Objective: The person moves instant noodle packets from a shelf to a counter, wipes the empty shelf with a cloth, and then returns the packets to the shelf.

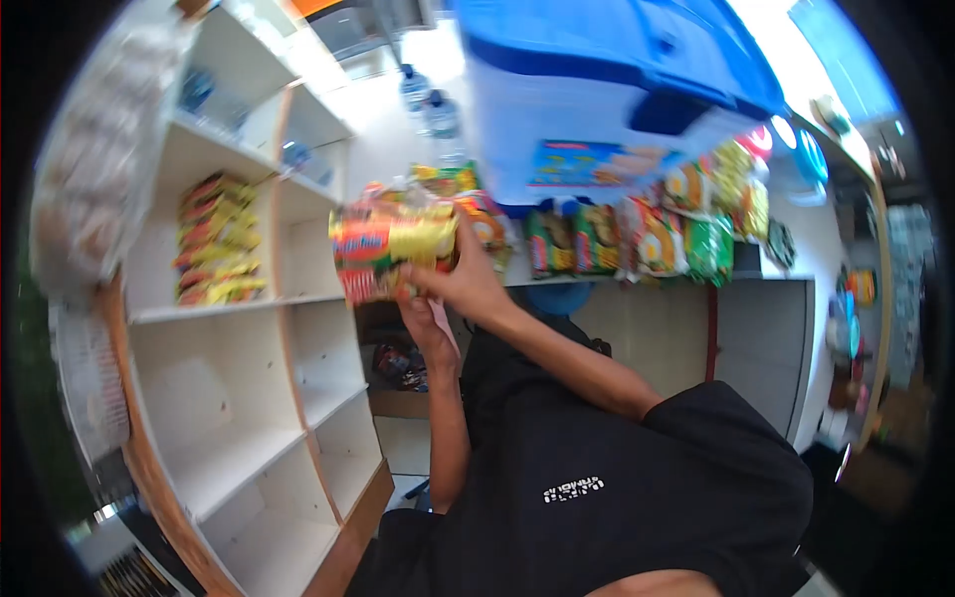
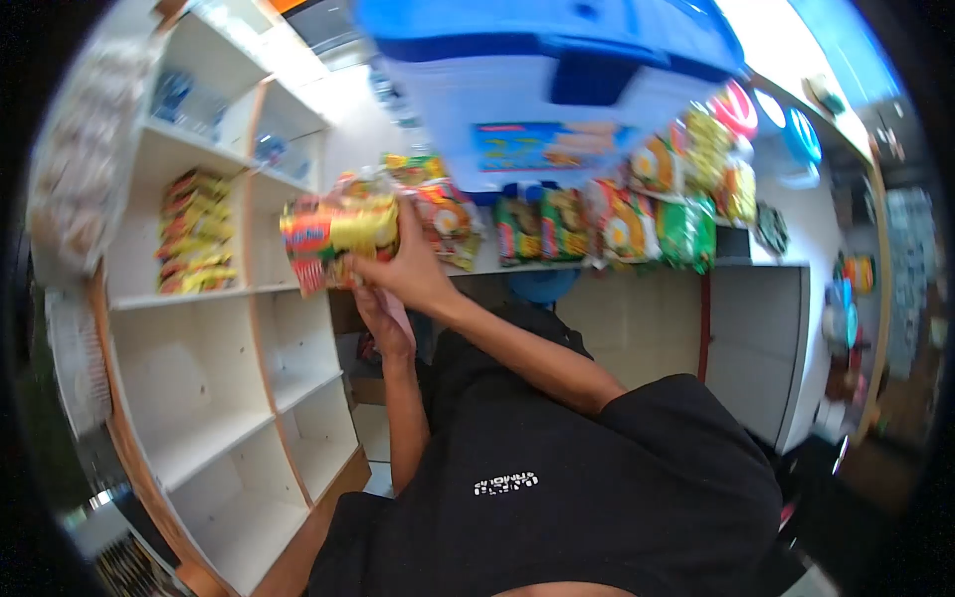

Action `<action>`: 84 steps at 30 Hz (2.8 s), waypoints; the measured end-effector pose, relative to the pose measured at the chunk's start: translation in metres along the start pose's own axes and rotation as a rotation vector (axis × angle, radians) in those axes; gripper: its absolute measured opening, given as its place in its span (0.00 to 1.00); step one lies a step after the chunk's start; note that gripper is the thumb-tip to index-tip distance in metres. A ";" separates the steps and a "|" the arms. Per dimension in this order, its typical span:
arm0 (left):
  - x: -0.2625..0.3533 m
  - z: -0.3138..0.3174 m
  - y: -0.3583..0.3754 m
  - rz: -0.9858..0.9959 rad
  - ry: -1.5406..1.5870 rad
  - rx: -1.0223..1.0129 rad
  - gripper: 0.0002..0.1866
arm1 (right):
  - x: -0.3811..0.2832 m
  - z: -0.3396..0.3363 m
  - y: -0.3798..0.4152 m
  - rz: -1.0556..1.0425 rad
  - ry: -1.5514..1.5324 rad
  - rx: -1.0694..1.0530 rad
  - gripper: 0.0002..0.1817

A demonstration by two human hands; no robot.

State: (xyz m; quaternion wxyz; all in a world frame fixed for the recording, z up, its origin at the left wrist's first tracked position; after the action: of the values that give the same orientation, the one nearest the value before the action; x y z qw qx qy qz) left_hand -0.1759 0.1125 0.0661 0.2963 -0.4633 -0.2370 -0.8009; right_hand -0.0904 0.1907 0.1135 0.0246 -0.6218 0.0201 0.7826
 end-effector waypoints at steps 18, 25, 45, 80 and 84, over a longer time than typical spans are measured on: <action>-0.120 0.150 0.181 -0.383 -0.362 -0.640 0.25 | -0.045 -0.329 0.075 0.057 0.363 0.343 0.37; -0.096 0.203 0.197 -0.233 -0.331 -0.686 0.34 | -0.054 -0.355 0.066 0.077 -0.086 0.638 0.25; -0.100 0.106 0.155 -0.074 -0.441 -0.420 0.27 | -0.038 -0.580 0.086 -0.197 -0.054 1.497 0.30; -0.094 -0.009 0.069 -0.193 -0.413 0.017 0.19 | 0.002 -0.516 0.120 -0.306 0.773 1.399 0.18; -0.079 -0.028 0.043 -0.137 -0.387 0.065 0.19 | -0.044 -0.359 0.091 -0.733 0.707 0.655 0.15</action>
State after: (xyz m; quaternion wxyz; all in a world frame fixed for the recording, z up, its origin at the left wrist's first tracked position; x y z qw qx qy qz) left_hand -0.1314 0.0838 -0.0119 0.2049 -0.5813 -0.3463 -0.7072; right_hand 0.2624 0.0766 0.0753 0.4745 -0.7707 0.0517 0.4220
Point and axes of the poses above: each hand's wrist, its own y-axis away from the middle knuckle, its own z-axis out of the palm, x = y × z, the point moved 8 cm from there along -y, towards the middle knuckle, and after that the axes turned 14 degrees about x, right-handed, at the moved point
